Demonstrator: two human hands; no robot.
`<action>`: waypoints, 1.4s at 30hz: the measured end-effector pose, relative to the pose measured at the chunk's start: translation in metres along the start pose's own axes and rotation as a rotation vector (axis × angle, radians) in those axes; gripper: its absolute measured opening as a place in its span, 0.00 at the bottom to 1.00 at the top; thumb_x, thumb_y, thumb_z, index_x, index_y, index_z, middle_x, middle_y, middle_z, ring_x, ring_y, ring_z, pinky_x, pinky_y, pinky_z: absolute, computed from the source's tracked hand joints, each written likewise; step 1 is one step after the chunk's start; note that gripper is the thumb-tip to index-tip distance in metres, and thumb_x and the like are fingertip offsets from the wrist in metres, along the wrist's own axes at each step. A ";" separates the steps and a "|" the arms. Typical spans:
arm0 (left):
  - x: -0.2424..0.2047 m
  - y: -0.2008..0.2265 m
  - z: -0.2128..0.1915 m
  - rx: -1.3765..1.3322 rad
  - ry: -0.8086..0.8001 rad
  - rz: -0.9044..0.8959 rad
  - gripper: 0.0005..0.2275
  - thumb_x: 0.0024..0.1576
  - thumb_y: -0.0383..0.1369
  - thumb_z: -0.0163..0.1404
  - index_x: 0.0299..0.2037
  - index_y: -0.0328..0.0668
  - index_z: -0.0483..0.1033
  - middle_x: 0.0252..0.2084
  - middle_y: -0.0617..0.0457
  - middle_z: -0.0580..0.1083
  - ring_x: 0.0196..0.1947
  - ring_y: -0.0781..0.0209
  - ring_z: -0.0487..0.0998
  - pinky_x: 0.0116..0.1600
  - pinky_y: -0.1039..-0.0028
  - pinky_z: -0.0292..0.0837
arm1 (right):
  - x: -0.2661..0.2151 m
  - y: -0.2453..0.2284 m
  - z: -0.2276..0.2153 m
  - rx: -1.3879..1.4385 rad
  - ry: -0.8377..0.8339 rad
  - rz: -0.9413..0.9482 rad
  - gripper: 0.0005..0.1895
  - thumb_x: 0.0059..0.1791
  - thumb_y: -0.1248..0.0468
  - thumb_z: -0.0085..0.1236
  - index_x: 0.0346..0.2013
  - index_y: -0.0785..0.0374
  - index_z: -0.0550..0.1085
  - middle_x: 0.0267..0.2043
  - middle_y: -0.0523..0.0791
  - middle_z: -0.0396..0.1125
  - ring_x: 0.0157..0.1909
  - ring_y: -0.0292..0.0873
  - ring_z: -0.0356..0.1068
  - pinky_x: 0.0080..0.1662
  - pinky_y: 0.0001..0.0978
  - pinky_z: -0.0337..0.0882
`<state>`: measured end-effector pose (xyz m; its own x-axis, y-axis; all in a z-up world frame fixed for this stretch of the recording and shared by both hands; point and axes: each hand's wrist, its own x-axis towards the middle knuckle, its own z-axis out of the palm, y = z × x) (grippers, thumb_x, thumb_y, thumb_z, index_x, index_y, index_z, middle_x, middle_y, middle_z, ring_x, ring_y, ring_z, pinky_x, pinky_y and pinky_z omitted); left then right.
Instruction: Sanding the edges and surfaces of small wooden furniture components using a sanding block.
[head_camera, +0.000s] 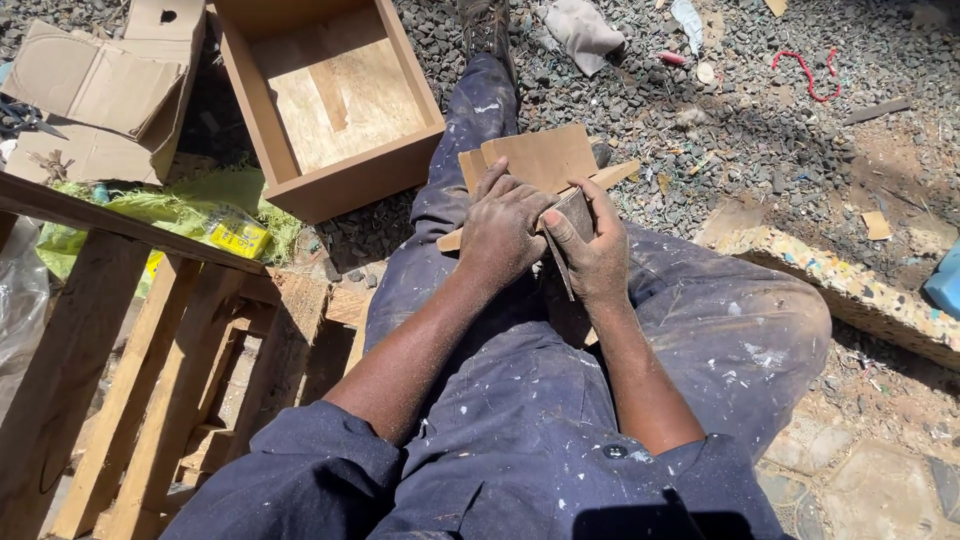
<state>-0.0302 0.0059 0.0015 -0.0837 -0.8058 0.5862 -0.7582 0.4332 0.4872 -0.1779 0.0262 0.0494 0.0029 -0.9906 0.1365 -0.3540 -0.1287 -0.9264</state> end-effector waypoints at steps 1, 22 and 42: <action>-0.001 -0.001 0.001 -0.003 -0.006 0.001 0.13 0.43 0.33 0.65 0.40 0.52 0.84 0.33 0.55 0.81 0.43 0.60 0.80 0.75 0.62 0.54 | 0.007 0.022 -0.004 0.000 0.004 0.006 0.31 0.47 0.47 0.70 0.60 0.56 0.73 0.51 0.52 0.68 0.52 0.46 0.67 0.56 0.44 0.67; -0.003 -0.004 -0.003 -0.006 -0.032 0.018 0.14 0.43 0.35 0.68 0.40 0.52 0.84 0.34 0.55 0.81 0.45 0.60 0.79 0.75 0.61 0.50 | 0.011 0.035 -0.008 -0.027 0.010 0.002 0.29 0.54 0.43 0.63 0.60 0.60 0.72 0.52 0.55 0.70 0.56 0.54 0.71 0.58 0.51 0.68; -0.005 -0.011 -0.001 -0.076 -0.063 -0.007 0.14 0.45 0.35 0.68 0.42 0.56 0.83 0.36 0.58 0.81 0.46 0.61 0.79 0.76 0.60 0.48 | 0.020 0.050 -0.011 -0.149 0.021 0.128 0.34 0.54 0.37 0.60 0.64 0.55 0.69 0.52 0.55 0.64 0.56 0.55 0.66 0.59 0.48 0.63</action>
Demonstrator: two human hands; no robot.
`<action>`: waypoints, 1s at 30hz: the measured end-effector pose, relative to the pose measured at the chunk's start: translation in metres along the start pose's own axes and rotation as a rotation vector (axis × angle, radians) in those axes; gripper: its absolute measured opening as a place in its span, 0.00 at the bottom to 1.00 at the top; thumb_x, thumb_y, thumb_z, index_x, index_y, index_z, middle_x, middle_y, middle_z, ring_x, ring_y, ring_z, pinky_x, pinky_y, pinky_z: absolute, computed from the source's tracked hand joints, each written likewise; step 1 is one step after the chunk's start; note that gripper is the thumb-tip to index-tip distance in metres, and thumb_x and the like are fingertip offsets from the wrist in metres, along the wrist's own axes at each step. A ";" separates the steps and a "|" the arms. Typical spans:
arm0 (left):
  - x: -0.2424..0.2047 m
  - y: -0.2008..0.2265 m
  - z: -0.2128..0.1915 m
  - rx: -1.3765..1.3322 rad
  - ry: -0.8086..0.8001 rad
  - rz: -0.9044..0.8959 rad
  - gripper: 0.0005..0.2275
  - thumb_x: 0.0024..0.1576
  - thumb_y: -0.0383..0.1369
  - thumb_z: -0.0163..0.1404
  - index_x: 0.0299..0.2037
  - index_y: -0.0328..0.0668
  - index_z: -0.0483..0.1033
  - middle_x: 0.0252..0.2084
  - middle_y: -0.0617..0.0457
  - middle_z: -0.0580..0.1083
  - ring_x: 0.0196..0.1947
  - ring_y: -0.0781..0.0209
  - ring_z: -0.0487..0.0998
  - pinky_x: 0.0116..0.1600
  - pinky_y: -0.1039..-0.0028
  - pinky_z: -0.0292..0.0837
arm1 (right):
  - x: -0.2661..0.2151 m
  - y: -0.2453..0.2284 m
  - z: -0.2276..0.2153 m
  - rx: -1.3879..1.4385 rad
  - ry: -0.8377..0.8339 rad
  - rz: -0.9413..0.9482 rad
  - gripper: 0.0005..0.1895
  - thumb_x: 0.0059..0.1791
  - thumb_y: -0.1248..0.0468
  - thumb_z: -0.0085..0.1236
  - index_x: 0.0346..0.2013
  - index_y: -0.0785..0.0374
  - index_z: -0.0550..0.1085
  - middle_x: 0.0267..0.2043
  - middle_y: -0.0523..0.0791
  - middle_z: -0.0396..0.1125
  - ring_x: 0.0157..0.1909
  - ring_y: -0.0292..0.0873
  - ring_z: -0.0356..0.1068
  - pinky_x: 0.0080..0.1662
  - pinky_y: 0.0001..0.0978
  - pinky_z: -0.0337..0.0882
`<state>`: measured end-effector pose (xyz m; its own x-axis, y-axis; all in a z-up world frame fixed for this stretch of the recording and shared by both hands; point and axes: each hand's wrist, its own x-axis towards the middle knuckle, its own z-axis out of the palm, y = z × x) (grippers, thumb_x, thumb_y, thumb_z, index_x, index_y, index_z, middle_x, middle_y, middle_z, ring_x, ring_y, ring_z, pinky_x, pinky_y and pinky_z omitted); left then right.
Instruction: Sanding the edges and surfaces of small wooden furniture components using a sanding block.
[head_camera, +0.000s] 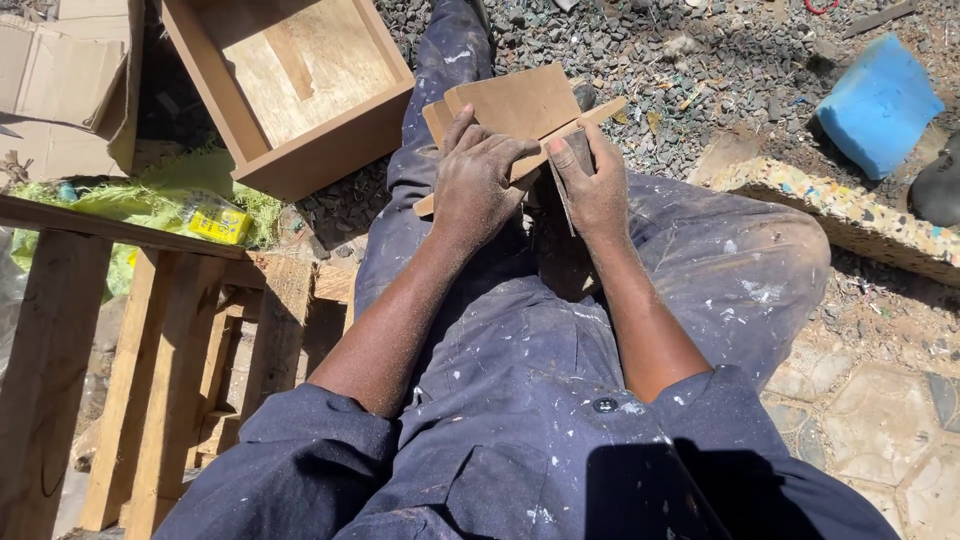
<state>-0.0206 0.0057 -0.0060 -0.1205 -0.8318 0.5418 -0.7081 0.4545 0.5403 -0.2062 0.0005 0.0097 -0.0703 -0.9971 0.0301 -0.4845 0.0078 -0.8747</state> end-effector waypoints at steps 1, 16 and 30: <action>0.004 0.003 -0.003 -0.002 0.004 0.002 0.14 0.45 0.35 0.68 0.42 0.56 0.83 0.36 0.58 0.81 0.46 0.61 0.79 0.76 0.60 0.48 | -0.007 -0.014 0.001 -0.003 0.002 -0.003 0.34 0.54 0.37 0.60 0.64 0.55 0.69 0.52 0.55 0.64 0.56 0.55 0.66 0.59 0.48 0.63; 0.004 0.020 -0.019 -0.167 0.110 -0.063 0.29 0.42 0.29 0.71 0.54 0.47 0.70 0.41 0.57 0.81 0.39 0.63 0.81 0.74 0.64 0.58 | -0.007 -0.008 0.000 0.061 -0.073 0.106 0.31 0.53 0.35 0.58 0.51 0.54 0.62 0.46 0.46 0.53 0.54 0.45 0.59 0.63 0.42 0.57; 0.006 0.019 -0.029 -0.120 -0.008 -0.053 0.26 0.40 0.26 0.69 0.50 0.44 0.75 0.40 0.49 0.79 0.46 0.52 0.81 0.76 0.58 0.52 | -0.023 -0.066 -0.056 -0.164 -0.607 -0.230 0.58 0.42 0.52 0.75 0.78 0.54 0.49 0.68 0.60 0.46 0.72 0.67 0.46 0.71 0.64 0.47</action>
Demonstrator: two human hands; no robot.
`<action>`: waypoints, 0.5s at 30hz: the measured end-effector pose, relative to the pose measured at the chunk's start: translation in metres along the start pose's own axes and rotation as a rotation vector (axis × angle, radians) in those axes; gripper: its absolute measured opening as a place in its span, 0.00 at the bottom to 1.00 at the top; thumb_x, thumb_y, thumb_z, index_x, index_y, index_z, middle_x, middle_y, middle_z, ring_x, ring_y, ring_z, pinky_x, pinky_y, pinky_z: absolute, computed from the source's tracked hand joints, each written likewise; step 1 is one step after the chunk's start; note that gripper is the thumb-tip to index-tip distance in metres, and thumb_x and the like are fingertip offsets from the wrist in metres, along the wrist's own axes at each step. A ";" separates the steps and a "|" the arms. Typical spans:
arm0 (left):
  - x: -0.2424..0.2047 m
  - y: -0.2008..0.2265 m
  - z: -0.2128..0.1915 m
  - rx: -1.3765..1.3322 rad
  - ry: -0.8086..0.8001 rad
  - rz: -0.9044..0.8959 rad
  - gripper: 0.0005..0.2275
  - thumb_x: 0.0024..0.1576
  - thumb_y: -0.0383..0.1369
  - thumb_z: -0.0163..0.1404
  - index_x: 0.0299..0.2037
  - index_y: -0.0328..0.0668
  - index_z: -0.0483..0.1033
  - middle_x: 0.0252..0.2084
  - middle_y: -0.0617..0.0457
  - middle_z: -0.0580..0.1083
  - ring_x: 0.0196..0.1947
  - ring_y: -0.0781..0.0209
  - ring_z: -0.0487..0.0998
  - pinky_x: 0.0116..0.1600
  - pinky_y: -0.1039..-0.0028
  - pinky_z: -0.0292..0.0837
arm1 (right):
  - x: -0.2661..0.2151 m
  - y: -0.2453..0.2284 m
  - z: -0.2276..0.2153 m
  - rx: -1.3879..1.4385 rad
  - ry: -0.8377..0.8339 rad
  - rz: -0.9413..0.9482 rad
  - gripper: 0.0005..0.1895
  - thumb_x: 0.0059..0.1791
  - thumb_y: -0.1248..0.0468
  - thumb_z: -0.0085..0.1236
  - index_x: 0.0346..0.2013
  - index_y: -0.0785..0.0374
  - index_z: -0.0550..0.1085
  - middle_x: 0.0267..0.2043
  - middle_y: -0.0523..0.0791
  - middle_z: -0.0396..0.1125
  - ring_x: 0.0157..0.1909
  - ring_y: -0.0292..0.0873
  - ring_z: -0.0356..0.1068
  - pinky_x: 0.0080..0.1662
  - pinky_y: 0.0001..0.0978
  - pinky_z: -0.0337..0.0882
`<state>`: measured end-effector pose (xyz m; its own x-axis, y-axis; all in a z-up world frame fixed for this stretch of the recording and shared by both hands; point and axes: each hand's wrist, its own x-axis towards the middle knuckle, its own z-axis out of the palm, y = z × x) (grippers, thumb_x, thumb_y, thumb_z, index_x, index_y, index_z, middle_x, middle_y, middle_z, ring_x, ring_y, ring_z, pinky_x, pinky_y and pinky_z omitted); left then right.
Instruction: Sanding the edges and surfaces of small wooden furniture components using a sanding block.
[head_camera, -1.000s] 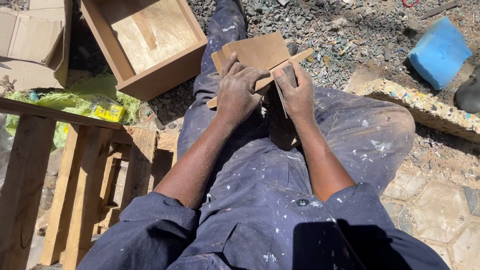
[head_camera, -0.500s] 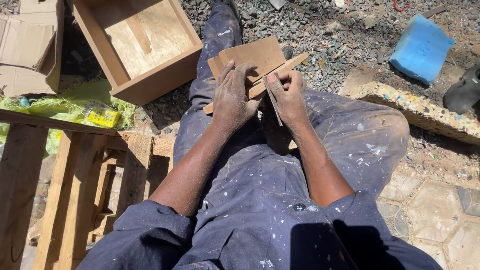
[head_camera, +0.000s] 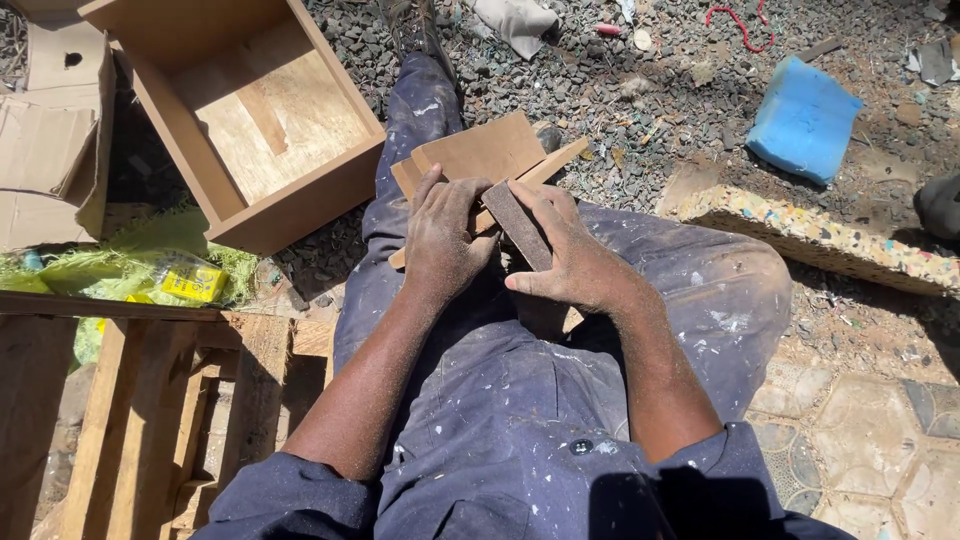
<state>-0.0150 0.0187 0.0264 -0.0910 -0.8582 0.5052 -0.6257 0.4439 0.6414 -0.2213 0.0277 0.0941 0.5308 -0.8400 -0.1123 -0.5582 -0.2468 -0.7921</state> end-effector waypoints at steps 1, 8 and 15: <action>0.000 -0.001 0.000 0.000 0.001 0.004 0.26 0.40 0.26 0.69 0.50 0.44 0.75 0.40 0.49 0.79 0.46 0.52 0.81 0.76 0.58 0.52 | -0.001 -0.001 0.000 -0.001 0.003 -0.001 0.58 0.42 0.52 0.75 0.78 0.54 0.49 0.68 0.60 0.46 0.72 0.67 0.46 0.71 0.64 0.47; 0.002 0.001 0.003 0.023 0.030 0.000 0.25 0.41 0.26 0.68 0.50 0.43 0.75 0.41 0.48 0.78 0.46 0.52 0.81 0.76 0.60 0.53 | -0.005 0.006 -0.001 -0.119 -0.072 -0.040 0.61 0.41 0.55 0.73 0.79 0.56 0.43 0.75 0.63 0.42 0.76 0.70 0.43 0.71 0.65 0.47; 0.000 -0.004 0.008 0.085 0.071 0.017 0.26 0.43 0.30 0.69 0.52 0.44 0.75 0.43 0.50 0.79 0.47 0.54 0.81 0.76 0.62 0.53 | 0.003 0.014 -0.002 -0.205 0.203 -0.197 0.28 0.52 0.65 0.60 0.67 0.53 0.68 0.63 0.51 0.66 0.66 0.58 0.66 0.65 0.53 0.62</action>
<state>-0.0191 0.0149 0.0196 -0.0486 -0.8291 0.5570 -0.6884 0.4318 0.5828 -0.2288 0.0210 0.0840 0.5152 -0.8403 0.1688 -0.5847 -0.4886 -0.6476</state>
